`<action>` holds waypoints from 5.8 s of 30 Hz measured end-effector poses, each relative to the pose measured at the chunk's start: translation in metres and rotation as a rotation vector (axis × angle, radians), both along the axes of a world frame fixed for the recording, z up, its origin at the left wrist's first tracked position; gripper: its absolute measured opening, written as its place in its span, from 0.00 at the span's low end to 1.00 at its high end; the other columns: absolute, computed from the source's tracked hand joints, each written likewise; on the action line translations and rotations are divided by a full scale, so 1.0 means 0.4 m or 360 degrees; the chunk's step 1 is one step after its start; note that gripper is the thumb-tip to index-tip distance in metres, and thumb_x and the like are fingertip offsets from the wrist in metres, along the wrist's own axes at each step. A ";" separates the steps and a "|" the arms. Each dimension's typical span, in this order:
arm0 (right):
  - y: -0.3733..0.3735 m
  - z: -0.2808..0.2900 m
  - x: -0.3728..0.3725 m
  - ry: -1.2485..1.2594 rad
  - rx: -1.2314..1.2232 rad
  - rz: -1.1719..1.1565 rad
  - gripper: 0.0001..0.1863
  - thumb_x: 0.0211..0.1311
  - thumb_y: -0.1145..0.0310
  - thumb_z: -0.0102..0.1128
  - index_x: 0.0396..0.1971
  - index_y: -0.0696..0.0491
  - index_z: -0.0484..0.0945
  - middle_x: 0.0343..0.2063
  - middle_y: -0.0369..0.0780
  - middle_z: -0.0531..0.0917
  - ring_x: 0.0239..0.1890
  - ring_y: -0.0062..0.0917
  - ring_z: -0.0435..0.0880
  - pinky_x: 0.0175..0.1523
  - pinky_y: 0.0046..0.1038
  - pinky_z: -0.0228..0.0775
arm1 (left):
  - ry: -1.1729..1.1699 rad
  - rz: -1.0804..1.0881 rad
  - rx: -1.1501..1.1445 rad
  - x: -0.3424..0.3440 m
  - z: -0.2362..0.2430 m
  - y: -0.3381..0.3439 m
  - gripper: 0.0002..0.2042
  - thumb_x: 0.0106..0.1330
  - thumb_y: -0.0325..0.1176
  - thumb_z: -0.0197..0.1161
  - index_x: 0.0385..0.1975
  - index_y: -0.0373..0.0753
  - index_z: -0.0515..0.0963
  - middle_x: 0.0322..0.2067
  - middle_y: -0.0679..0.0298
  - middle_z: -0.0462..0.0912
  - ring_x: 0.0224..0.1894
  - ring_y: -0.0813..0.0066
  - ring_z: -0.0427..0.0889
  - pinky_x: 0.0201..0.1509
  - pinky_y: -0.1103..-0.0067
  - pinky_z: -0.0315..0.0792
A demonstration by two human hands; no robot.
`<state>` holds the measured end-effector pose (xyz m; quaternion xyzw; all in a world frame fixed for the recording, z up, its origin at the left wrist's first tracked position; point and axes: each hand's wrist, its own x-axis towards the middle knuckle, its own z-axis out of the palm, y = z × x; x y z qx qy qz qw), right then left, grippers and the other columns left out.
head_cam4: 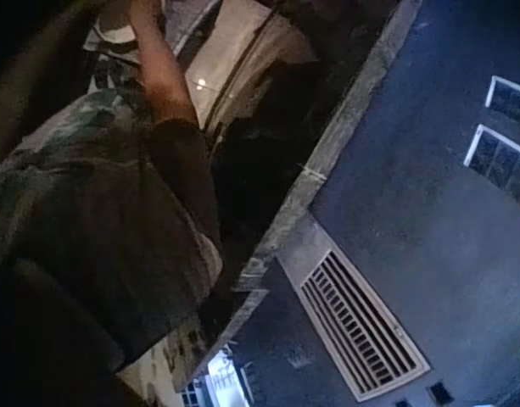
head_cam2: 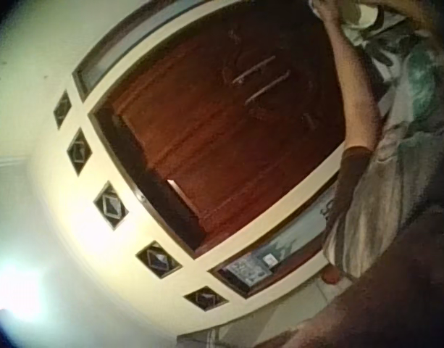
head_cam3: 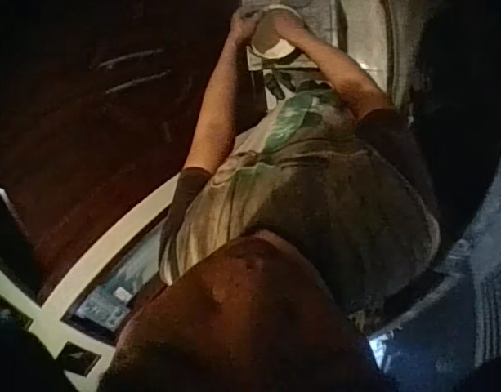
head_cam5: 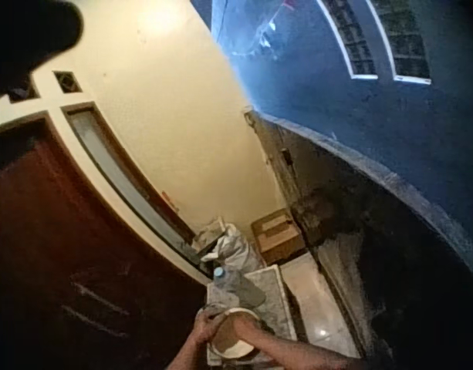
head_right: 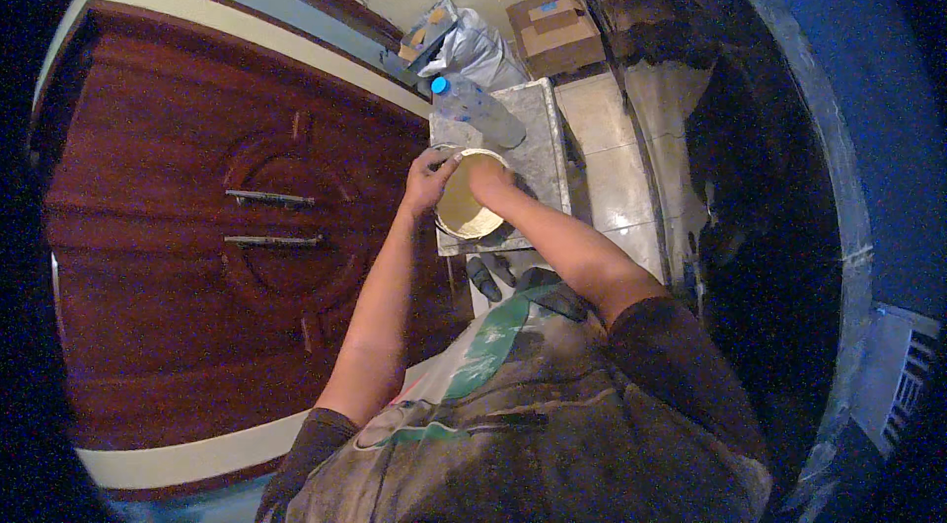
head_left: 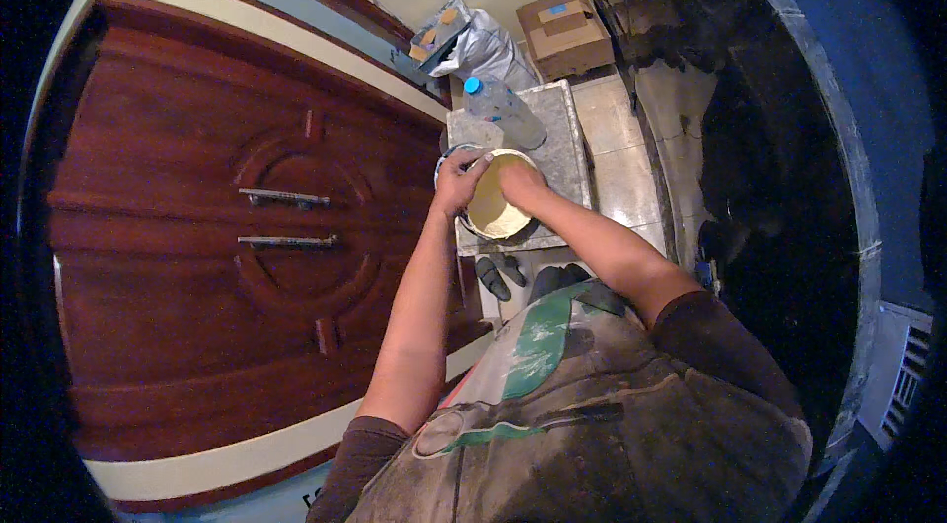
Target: The person stirs a yellow substance in a bucket using a stick. They add water from a plastic bottle to the mixture and continue stirring. The person then picks up the bucket and walks away from the work area.
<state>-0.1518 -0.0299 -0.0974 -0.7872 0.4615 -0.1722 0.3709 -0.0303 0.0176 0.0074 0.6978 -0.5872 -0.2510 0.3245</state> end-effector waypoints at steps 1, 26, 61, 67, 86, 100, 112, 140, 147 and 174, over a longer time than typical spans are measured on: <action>0.024 0.007 0.010 0.0139 -0.0038 0.0381 0.13 0.53 0.68 0.59 0.34 0.60 0.85 0.33 0.52 0.86 0.38 0.44 0.87 0.42 0.44 0.79 | -0.0061 0.0032 0.0043 0.016 -0.006 0.012 0.14 0.64 0.40 0.67 0.43 0.37 0.85 0.40 0.56 0.85 0.44 0.66 0.83 0.52 0.74 0.73; 0.051 0.019 0.017 0.0286 -0.0170 0.0867 0.13 0.57 0.67 0.54 0.36 0.56 0.85 0.37 0.52 0.86 0.42 0.44 0.86 0.46 0.43 0.77 | -0.0010 0.0051 0.0041 0.009 0.011 0.030 0.13 0.64 0.37 0.67 0.43 0.36 0.85 0.40 0.55 0.85 0.44 0.65 0.82 0.51 0.75 0.73; 0.085 0.059 -0.006 0.0218 -0.0070 0.0752 0.10 0.52 0.70 0.60 0.31 0.59 0.85 0.35 0.50 0.86 0.38 0.44 0.87 0.42 0.42 0.79 | -0.0051 0.0154 -0.0049 0.044 -0.033 0.018 0.14 0.62 0.39 0.69 0.40 0.34 0.86 0.40 0.54 0.86 0.44 0.64 0.84 0.52 0.74 0.74; 0.058 -0.062 0.028 0.0132 -0.0178 0.0572 0.09 0.51 0.71 0.59 0.29 0.59 0.85 0.33 0.51 0.86 0.37 0.45 0.86 0.42 0.42 0.78 | 0.0086 0.0145 0.0064 0.016 -0.010 -0.002 0.14 0.63 0.40 0.68 0.42 0.36 0.85 0.40 0.54 0.86 0.45 0.64 0.84 0.52 0.74 0.74; 0.115 0.028 0.000 0.0213 0.0029 0.0740 0.11 0.55 0.68 0.58 0.33 0.58 0.85 0.38 0.50 0.86 0.40 0.44 0.86 0.45 0.43 0.79 | 0.0148 0.0088 0.0020 0.039 -0.029 0.010 0.12 0.65 0.36 0.67 0.41 0.34 0.85 0.42 0.58 0.84 0.45 0.70 0.81 0.51 0.77 0.73; 0.144 0.038 -0.004 0.0266 0.0032 0.0575 0.12 0.59 0.68 0.54 0.33 0.55 0.86 0.32 0.50 0.86 0.36 0.44 0.87 0.40 0.44 0.80 | 0.0073 0.0110 0.0022 0.010 -0.012 0.046 0.13 0.66 0.35 0.66 0.45 0.34 0.84 0.38 0.57 0.84 0.43 0.70 0.79 0.51 0.77 0.71; 0.152 0.033 0.004 -0.0035 0.0078 0.0418 0.10 0.56 0.71 0.55 0.32 0.56 0.85 0.33 0.50 0.86 0.39 0.44 0.86 0.44 0.44 0.79 | 0.0072 0.0158 0.0009 0.041 -0.025 0.057 0.11 0.67 0.32 0.65 0.45 0.33 0.84 0.40 0.60 0.84 0.44 0.72 0.79 0.53 0.77 0.70; 0.072 0.046 -0.036 0.0319 -0.0004 0.0509 0.11 0.56 0.66 0.59 0.34 0.55 0.85 0.35 0.49 0.86 0.40 0.44 0.87 0.45 0.43 0.79 | 0.0017 0.0065 -0.0037 -0.002 -0.013 0.036 0.13 0.65 0.36 0.66 0.45 0.37 0.85 0.38 0.58 0.83 0.41 0.68 0.80 0.47 0.76 0.73; 0.016 0.076 -0.066 0.0298 0.0061 0.0388 0.11 0.52 0.70 0.59 0.34 0.58 0.85 0.35 0.52 0.85 0.39 0.46 0.86 0.44 0.44 0.79 | -0.0018 0.0067 0.0031 0.008 -0.006 0.000 0.13 0.65 0.36 0.67 0.43 0.34 0.84 0.43 0.58 0.85 0.46 0.73 0.81 0.51 0.77 0.73; 0.301 0.246 -0.182 0.0713 -0.0324 0.0257 0.10 0.57 0.71 0.52 0.25 0.57 0.82 0.26 0.51 0.84 0.31 0.45 0.86 0.39 0.45 0.78 | 0.0227 0.0167 -0.0072 0.133 0.027 0.048 0.14 0.62 0.42 0.68 0.41 0.39 0.86 0.37 0.52 0.85 0.42 0.60 0.84 0.49 0.73 0.74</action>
